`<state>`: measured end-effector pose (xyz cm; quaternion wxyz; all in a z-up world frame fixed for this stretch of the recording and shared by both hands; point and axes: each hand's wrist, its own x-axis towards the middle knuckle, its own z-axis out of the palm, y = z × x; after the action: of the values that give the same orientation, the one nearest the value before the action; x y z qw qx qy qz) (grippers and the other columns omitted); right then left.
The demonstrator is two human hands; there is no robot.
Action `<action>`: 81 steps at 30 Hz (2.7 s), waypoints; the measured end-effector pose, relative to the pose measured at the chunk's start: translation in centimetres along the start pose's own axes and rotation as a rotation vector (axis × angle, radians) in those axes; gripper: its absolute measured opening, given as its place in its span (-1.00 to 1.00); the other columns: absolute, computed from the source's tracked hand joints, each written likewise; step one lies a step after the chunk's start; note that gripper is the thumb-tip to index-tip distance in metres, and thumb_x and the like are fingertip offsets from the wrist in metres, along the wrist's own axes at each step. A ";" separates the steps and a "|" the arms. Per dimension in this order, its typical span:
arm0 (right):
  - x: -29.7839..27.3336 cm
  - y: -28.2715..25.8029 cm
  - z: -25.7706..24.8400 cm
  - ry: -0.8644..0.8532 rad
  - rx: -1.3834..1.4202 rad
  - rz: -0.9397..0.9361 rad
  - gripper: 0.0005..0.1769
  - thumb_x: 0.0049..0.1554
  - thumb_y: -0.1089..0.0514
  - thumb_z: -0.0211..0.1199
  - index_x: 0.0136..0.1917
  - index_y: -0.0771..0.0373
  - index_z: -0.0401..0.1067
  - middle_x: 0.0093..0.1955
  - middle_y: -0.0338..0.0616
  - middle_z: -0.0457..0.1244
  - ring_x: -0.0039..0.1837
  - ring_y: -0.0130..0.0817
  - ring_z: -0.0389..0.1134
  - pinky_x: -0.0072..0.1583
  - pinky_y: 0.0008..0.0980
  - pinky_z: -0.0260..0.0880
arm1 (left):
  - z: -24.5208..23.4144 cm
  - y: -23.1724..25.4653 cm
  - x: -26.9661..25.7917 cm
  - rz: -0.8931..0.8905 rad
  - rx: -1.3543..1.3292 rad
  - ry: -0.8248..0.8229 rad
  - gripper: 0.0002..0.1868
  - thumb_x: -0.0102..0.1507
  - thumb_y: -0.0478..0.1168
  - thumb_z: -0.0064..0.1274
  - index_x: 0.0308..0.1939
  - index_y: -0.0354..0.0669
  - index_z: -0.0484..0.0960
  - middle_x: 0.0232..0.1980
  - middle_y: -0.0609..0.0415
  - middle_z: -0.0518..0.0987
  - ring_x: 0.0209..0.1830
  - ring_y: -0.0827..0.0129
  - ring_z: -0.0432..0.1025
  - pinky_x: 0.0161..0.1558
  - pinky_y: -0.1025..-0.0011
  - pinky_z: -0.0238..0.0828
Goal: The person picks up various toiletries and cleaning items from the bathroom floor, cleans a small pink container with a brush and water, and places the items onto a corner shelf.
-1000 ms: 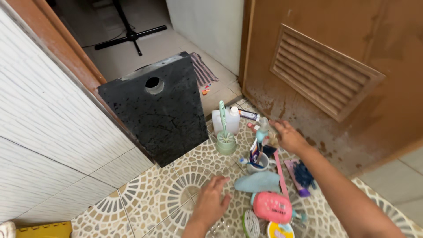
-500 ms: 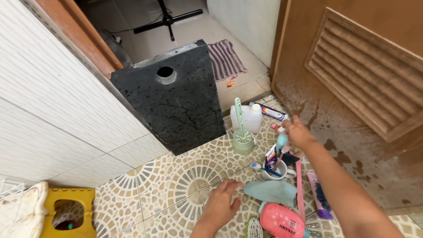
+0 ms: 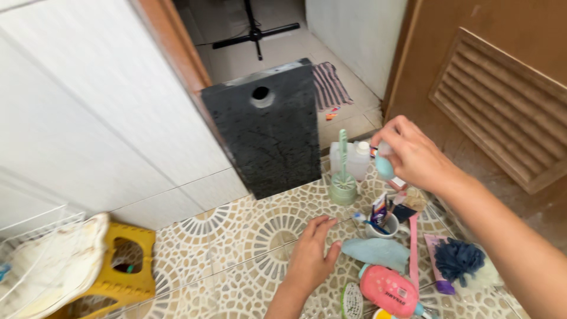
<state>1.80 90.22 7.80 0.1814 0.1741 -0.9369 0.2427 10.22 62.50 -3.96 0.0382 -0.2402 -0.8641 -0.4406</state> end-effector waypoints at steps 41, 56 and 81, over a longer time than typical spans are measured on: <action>7.4 -56.3 33.1 -0.161 0.345 -0.068 -0.15 -0.21 -0.11 0.58 0.28 0.25 0.41 -0.10 0.05 0.43 -0.10 -0.18 0.52 -0.03 -0.17 0.55 | -46.4 -18.6 -25.7 -0.067 0.102 0.357 -0.06 0.07 -0.36 0.09 0.56 -0.28 0.14 0.43 -0.30 0.27 0.43 -0.12 0.26 0.44 0.10 0.25; 15.1 -66.8 46.2 -0.082 0.474 -0.317 -0.29 -0.08 -0.02 0.55 0.25 0.32 0.40 0.07 0.08 0.40 0.05 -0.13 0.47 0.05 -0.21 0.48 | -51.1 -32.6 -31.5 -0.586 0.668 0.434 0.12 -0.02 -0.23 0.27 0.57 -0.23 0.03 0.59 -0.13 0.06 0.66 -0.02 -0.22 0.54 -0.10 -0.40; 21.3 -70.9 54.6 -0.528 0.501 -0.167 -0.17 0.03 0.07 0.43 0.45 0.17 0.08 0.29 0.16 0.30 0.34 0.00 0.37 0.32 -0.07 0.38 | -52.1 -31.9 -31.7 -0.575 0.554 0.439 0.10 -0.05 -0.29 0.21 0.55 -0.23 0.03 0.60 -0.14 0.00 0.68 0.01 -0.30 0.57 -0.03 -0.48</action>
<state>-1.31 -1.38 0.05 -0.0956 0.3457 -0.8455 0.3955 16.22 -6.06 -4.75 0.1597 0.1278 -0.9524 -0.2262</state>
